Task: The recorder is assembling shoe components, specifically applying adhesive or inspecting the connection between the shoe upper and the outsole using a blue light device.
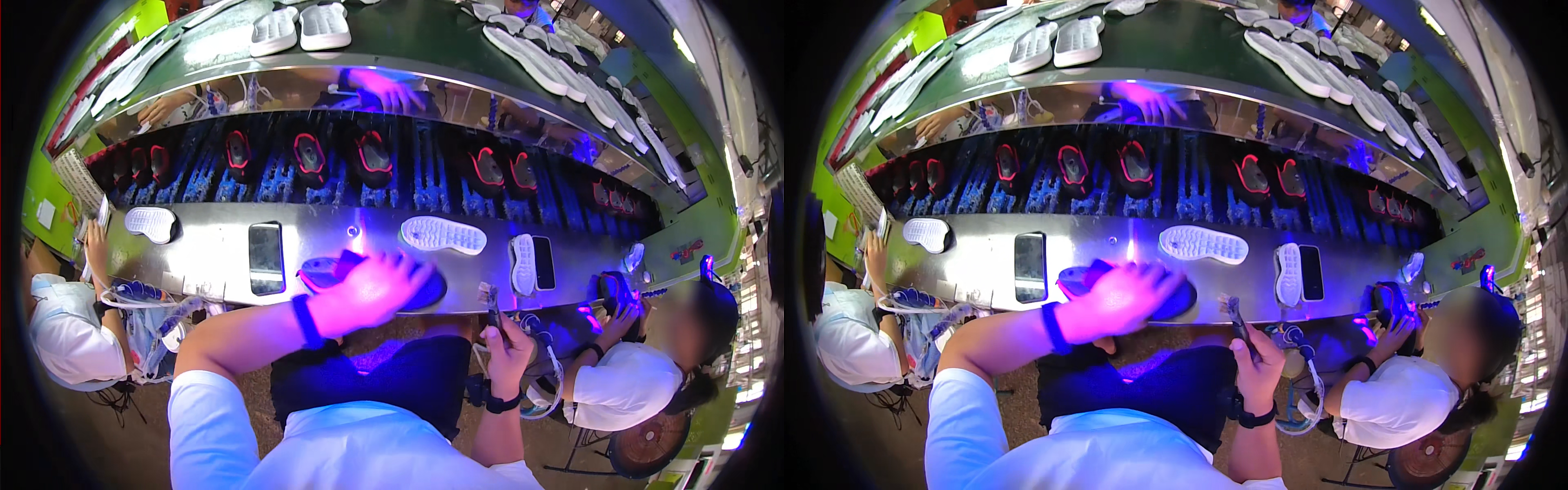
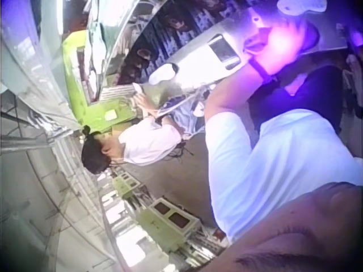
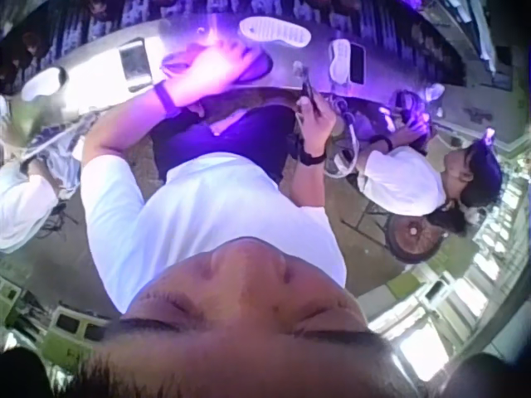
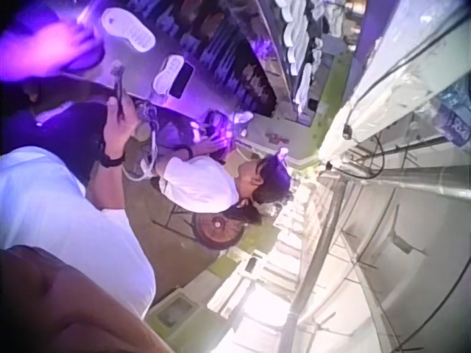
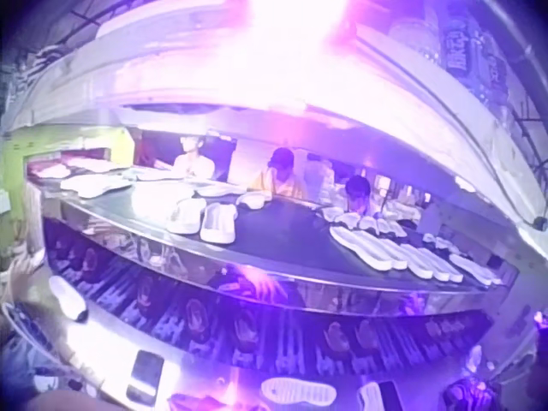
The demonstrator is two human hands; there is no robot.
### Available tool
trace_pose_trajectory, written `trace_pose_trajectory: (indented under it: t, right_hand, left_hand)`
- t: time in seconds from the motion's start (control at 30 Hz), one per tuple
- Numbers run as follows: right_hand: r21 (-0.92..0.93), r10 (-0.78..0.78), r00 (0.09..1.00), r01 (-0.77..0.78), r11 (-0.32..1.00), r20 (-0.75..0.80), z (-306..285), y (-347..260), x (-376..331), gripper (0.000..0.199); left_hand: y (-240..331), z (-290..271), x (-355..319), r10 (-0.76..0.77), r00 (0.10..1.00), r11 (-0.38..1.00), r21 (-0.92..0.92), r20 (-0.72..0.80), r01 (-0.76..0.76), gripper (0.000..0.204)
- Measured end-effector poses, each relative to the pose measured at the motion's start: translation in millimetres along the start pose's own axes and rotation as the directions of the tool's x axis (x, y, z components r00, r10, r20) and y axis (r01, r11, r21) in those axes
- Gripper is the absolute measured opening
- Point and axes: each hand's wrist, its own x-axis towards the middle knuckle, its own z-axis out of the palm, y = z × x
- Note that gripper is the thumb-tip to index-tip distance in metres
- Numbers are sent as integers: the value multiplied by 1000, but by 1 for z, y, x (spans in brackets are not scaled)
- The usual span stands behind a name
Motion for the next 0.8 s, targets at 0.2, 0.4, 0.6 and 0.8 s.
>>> trace_pose_trajectory:
  t: [0.2, 0.4, 0.6, 0.8]
  right_hand:
    - [-165, -109, 983, 134, 977, 151, 15, 3, 12, 31]
    - [-287, -22, 942, 125, 950, 336, 56, 20, 32, 30]
    - [-334, 69, 895, 91, 938, 440, 96, 35, 48, 29]
    - [-311, 105, 884, 47, 949, 455, 92, 50, 51, 29]
  left_hand:
    - [9, -10, -61, -371, 732, 909, -385, -571, 161, 93]
    - [78, 32, -121, -418, 728, 890, -404, -544, 211, 83]
    - [88, 64, -142, -355, 790, 924, -318, -500, 213, 50]
    - [81, 69, -151, -273, 819, 952, -267, -505, 152, 52]
